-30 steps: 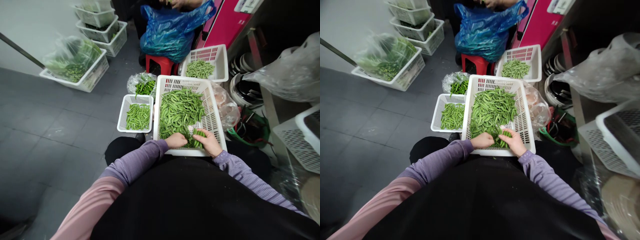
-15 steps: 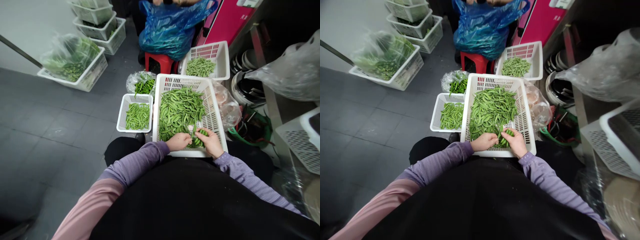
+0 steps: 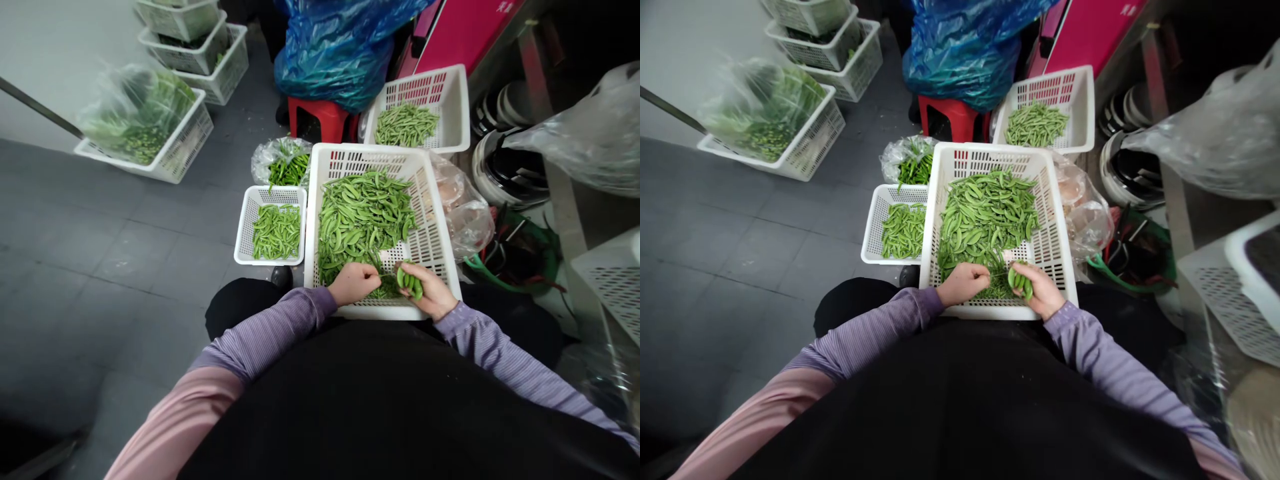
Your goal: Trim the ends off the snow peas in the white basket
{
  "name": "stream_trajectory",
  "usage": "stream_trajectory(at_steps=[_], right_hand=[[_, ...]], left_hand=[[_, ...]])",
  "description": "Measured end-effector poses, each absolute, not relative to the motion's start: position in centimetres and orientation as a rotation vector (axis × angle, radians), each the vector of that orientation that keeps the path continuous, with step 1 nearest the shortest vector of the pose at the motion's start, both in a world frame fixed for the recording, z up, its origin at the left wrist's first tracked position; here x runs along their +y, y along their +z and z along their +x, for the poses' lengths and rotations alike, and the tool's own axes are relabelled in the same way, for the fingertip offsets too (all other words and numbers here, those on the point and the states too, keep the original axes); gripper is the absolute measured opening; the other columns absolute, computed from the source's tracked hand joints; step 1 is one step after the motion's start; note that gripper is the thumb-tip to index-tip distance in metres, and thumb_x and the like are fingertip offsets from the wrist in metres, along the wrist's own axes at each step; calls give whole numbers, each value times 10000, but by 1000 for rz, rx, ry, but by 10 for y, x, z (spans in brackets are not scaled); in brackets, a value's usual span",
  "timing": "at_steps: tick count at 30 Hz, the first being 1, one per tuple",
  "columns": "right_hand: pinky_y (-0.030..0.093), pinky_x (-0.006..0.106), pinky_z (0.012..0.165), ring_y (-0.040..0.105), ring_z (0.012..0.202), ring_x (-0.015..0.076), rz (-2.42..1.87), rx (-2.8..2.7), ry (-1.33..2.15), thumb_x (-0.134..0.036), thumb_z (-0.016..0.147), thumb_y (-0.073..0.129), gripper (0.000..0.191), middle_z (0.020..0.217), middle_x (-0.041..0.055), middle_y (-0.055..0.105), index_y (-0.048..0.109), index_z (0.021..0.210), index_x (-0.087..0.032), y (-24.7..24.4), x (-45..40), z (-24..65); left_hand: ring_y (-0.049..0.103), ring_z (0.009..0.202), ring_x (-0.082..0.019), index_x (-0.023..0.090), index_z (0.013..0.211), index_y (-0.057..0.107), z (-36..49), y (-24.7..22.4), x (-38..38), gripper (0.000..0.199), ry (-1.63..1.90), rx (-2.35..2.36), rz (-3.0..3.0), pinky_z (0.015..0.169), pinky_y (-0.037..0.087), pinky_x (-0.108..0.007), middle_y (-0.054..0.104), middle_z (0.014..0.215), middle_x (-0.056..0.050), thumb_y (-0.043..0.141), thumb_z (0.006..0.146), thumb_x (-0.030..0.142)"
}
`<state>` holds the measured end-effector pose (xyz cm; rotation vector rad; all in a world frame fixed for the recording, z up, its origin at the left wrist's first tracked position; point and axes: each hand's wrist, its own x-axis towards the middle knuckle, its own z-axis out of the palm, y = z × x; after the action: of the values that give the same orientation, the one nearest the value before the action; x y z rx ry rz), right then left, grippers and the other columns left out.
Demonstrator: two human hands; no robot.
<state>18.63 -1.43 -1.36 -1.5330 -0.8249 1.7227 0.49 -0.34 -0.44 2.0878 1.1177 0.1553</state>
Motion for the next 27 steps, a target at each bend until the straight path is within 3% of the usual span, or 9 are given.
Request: stream_trajectory(at_steps=[2, 5, 9, 13, 17, 19, 22, 24, 27], right_hand=[[302, 240, 416, 367, 445, 102, -1435, -576, 1654, -374, 633, 588, 192, 529, -18, 471, 486, 610, -213, -23, -1, 202], [345, 249, 447, 424, 499, 117, -1610, -705, 1489, -380, 633, 522, 183, 602, 10, 545, 456, 592, -214, -38, 27, 223], [407, 272, 545, 547, 664, 170, -2160, -1174, 1288, -337, 612, 558, 148, 712, 55, 618, 541, 620, -190, -69, 57, 220], [407, 326, 735, 558, 914, 277, -2332, -1330, 1175, -271, 502, 697, 173, 727, 98, 639, 550, 520, -182, -105, 66, 193], [374, 372, 825, 529, 1003, 323, -2394, -1399, 1098, -222, 478, 727, 174, 797, 130, 650, 566, 526, -177, -114, 65, 184], [384, 374, 819, 539, 988, 323, -2386, -1396, 1080, -223, 483, 729, 181, 813, 137, 649, 583, 570, -162, -104, 63, 190], [434, 335, 735, 587, 872, 257, -2308, -1327, 1091, -323, 578, 684, 222, 796, 104, 648, 602, 688, -150, -75, 52, 202], [453, 295, 639, 600, 725, 197, -2118, -1128, 1251, -368, 600, 671, 250, 725, 60, 640, 597, 711, -156, -53, 39, 206], [434, 241, 529, 556, 551, 127, -1794, -783, 1562, -332, 512, 751, 275, 604, 6, 609, 597, 660, -159, -24, 18, 200]], left_hand=[[586, 704, -169, 115, 718, 633, 5, -11, -4, 263, -79, 1086, 2143, 612, 425, -239, 629, 707, -73, 398, 768, 222], [608, 776, -208, 120, 855, 633, 3, -20, -8, 258, -322, 1030, 2222, 647, 460, -286, 622, 854, -110, 402, 761, 188], [610, 814, -171, 162, 1126, 512, 1, -24, -7, 407, -207, 1070, 2251, 697, 483, -275, 536, 1072, -97, 390, 742, 106], [600, 853, -179, 138, 1092, 525, 1, -20, -6, 348, -238, 1076, 2223, 743, 489, -287, 496, 1108, -108, 383, 774, 142], [595, 892, -189, 126, 1122, 496, 1, -16, -6, 352, -195, 1167, 2196, 769, 486, -299, 413, 1234, -137, 400, 788, 184], [594, 904, -197, 113, 1128, 487, 0, -15, -6, 356, -168, 1200, 2206, 765, 484, -301, 393, 1264, -158, 403, 789, 180], [600, 885, -210, 106, 1019, 540, 2, -16, -5, 279, -163, 1157, 2231, 747, 480, -311, 536, 1103, -146, 362, 819, 183], [608, 856, -211, 123, 952, 557, 4, -17, -4, 275, -123, 1137, 2226, 738, 476, -320, 609, 951, -114, 319, 856, 220], [614, 830, -194, 150, 997, 530, 10, -16, -4, 295, 2, 1155, 2194, 728, 472, -307, 638, 920, -84, 294, 885, 286]])
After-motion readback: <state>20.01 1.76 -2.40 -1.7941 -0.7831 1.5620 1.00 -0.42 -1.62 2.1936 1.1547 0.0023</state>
